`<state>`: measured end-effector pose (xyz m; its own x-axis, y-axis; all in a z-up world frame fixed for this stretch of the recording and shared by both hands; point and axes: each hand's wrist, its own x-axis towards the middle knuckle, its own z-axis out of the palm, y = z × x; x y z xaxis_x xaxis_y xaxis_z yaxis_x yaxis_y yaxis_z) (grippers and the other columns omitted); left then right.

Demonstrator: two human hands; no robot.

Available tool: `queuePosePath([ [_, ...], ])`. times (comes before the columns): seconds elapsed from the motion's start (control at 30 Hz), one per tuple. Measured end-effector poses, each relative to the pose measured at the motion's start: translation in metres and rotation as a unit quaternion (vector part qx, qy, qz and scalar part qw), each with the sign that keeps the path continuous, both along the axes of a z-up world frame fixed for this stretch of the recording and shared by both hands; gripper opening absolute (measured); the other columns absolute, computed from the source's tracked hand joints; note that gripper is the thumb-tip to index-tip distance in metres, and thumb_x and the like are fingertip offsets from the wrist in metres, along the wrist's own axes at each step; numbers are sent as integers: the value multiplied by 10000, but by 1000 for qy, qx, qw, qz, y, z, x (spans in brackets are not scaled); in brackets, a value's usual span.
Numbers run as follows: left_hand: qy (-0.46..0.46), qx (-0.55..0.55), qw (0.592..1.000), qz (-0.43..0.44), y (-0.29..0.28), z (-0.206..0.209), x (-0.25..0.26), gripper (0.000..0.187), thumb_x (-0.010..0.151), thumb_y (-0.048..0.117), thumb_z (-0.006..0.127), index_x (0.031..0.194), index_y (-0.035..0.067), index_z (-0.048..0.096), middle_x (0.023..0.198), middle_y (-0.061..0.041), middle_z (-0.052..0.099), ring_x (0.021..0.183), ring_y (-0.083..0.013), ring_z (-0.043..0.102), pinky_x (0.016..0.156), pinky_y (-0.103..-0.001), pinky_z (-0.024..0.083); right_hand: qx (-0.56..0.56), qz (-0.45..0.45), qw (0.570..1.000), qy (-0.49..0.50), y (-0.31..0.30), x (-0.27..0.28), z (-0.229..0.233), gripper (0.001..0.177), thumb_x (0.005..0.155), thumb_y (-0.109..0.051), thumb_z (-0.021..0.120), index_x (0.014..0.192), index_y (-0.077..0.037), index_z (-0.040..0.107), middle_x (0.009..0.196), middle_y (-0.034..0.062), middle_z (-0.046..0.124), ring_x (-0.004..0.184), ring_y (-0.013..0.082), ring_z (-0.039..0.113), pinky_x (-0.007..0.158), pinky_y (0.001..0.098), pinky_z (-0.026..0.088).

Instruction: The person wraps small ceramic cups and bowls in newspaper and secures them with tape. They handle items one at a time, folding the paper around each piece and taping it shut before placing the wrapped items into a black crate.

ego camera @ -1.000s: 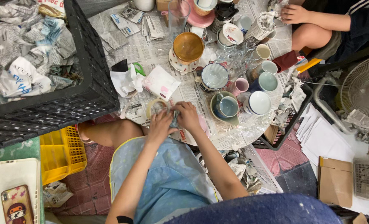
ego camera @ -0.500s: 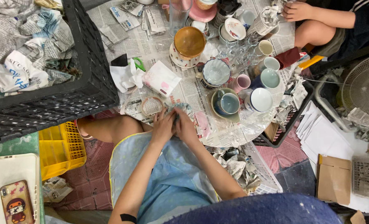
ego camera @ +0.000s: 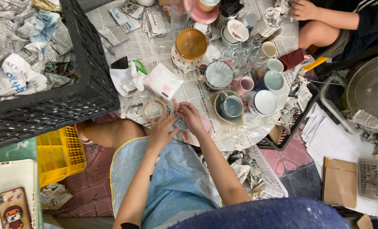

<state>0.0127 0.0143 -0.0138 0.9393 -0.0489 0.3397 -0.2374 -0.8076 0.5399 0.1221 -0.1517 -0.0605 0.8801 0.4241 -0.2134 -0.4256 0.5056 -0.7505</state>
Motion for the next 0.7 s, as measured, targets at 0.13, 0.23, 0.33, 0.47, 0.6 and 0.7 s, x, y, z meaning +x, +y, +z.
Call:
queuePosePath([
  [0.13,37,53,981,181,35,13,6,590,895,473,772,1338,111,626,1455,-128,565,1451,-362,434,1115,-569,327,8,4,1000,22,-1,2,10,209,1062,-70,503,1252,7,545,1174,168,669,1127,265,660,1035,390,540],
  [0.23,58,70,965,246,47,31,20,950,751,575,835,1438,5,512,1506,-264,461,1363,-450,391,1064,-619,324,14,-4,999,30,0,-1,23,236,1060,-68,507,1287,-8,532,1204,173,660,1164,278,648,1067,400,519],
  [0.33,134,24,967,216,40,44,29,1037,600,618,893,1360,42,488,1477,-257,442,1344,-461,384,1047,-622,334,-8,-7,1000,27,3,-4,33,311,1032,-67,507,1343,-60,496,1256,168,646,1220,276,630,1100,394,500],
  [0.47,101,-76,968,218,30,51,19,1029,592,454,880,1431,54,438,1442,-207,507,1304,-414,471,1062,-577,404,-32,0,999,-10,4,-7,29,349,1032,-65,536,1379,-41,501,1294,169,636,1243,267,617,1117,400,493],
  [0.6,106,-13,966,238,21,54,4,887,671,269,886,1447,112,488,1329,-174,557,1283,-371,508,990,-581,380,-31,6,999,-24,2,-5,12,267,1077,-112,556,1292,37,605,1294,167,672,1249,262,649,1121,401,508],
  [0.7,150,8,972,181,9,56,5,632,893,287,769,1450,144,506,1321,-143,565,1183,-294,556,1004,-521,375,-61,21,998,-24,3,-6,5,270,1051,-122,578,1272,16,647,1180,112,718,1115,195,694,1031,355,555],
])
